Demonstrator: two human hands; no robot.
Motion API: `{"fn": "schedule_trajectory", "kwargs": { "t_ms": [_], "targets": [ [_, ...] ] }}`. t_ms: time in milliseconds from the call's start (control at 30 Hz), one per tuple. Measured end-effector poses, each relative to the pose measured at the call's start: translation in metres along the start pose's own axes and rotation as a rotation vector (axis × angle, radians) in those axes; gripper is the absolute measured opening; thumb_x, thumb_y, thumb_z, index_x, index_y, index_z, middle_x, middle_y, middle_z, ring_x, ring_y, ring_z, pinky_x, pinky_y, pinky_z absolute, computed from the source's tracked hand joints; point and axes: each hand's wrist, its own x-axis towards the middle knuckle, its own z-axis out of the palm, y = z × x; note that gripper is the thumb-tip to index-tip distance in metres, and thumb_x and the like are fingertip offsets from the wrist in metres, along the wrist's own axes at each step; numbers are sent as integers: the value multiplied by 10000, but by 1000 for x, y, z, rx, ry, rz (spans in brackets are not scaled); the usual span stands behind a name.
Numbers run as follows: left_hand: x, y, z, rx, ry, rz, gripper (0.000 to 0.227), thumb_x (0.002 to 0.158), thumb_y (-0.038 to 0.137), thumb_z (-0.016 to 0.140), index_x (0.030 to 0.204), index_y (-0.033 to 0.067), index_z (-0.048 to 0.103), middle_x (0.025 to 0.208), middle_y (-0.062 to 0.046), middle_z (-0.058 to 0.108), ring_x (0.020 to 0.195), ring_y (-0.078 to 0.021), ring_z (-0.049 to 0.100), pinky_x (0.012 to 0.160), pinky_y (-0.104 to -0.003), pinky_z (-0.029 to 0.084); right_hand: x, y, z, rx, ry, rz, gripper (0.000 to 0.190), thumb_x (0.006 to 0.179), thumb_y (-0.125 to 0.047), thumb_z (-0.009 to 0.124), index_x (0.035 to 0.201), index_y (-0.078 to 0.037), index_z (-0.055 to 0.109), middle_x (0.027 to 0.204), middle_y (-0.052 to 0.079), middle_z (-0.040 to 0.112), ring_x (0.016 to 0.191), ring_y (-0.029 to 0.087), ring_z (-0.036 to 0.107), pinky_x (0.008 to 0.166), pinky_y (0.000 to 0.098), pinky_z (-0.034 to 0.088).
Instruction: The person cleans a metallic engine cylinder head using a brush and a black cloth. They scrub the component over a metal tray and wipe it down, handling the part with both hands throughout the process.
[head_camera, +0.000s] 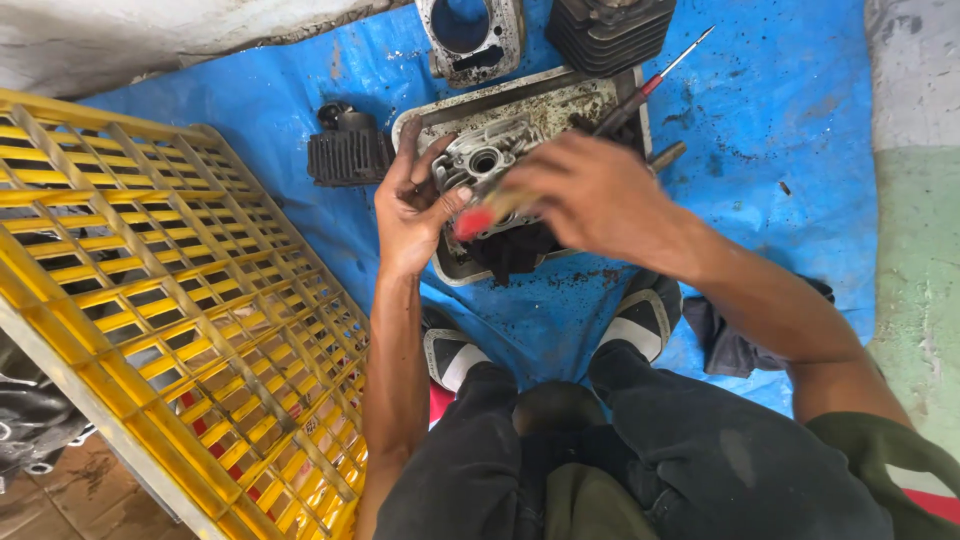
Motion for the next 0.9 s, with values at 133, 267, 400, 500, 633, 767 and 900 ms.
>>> {"fn": "schedule_trajectory", "kwargs": {
  "t_ms": [133, 267, 400, 500, 633, 767, 900],
  "targets": [
    [0, -2, 2, 37, 9, 21, 936, 909, -145, 760, 1656, -24, 210, 1552, -271, 518, 1312, -240, 597, 1093, -370, 545, -6, -7, -36, -179, 27, 199, 334, 934, -119, 790, 1260, -115, 721, 1098, 96, 681, 1017, 310, 647, 858, 406, 554],
    [-1, 2, 9, 43, -14, 22, 935, 891, -145, 761, 1647, -25, 221, 1548, -263, 516, 1330, -229, 579, 1094, -361, 540, -3, -11, -12, -10, 52, 183, 346, 909, -149, 801, 1242, -120, 715, 1074, 98, 670, 989, 296, 639, 824, 402, 548],
    [-5, -6, 4, 67, -6, 62, 895, 922, -162, 755, 1653, -21, 258, 1590, -259, 493, 1400, -218, 529, 1135, -356, 511, -6, -4, -14, -196, 96, 179, 369, 898, -128, 788, 1259, -111, 716, 1055, 110, 665, 958, 308, 636, 810, 427, 541],
    [-5, -2, 5, 48, -6, 34, 934, 888, -154, 763, 1645, 9, 241, 1554, -262, 515, 1345, -230, 558, 1101, -362, 530, -5, -11, -29, -216, 216, 271, 357, 956, -141, 800, 1301, -129, 710, 1056, 113, 662, 957, 322, 639, 798, 432, 532],
    [-5, -5, 5, 52, -10, 27, 908, 894, -153, 764, 1641, -4, 269, 1555, -259, 507, 1356, -234, 555, 1110, -372, 530, -10, -14, 0, 62, 181, 173, 373, 951, -173, 799, 1297, -116, 674, 1086, 101, 667, 984, 321, 653, 830, 421, 549],
    [-4, -8, -1, 83, -14, 66, 908, 896, -149, 780, 1642, -9, 281, 1564, -261, 516, 1386, -240, 545, 1169, -375, 498, -22, 3, -5, -16, 226, 283, 325, 936, -144, 806, 1235, -80, 696, 1058, 131, 658, 938, 324, 653, 781, 422, 541],
    [-1, -3, 0, 52, -20, 29, 906, 876, -118, 796, 1626, -26, 295, 1557, -261, 515, 1388, -235, 540, 1140, -371, 513, -8, -8, -15, 94, 238, 246, 289, 924, -149, 832, 1165, -54, 704, 1088, 144, 674, 998, 323, 665, 850, 418, 555]
  ]
}}
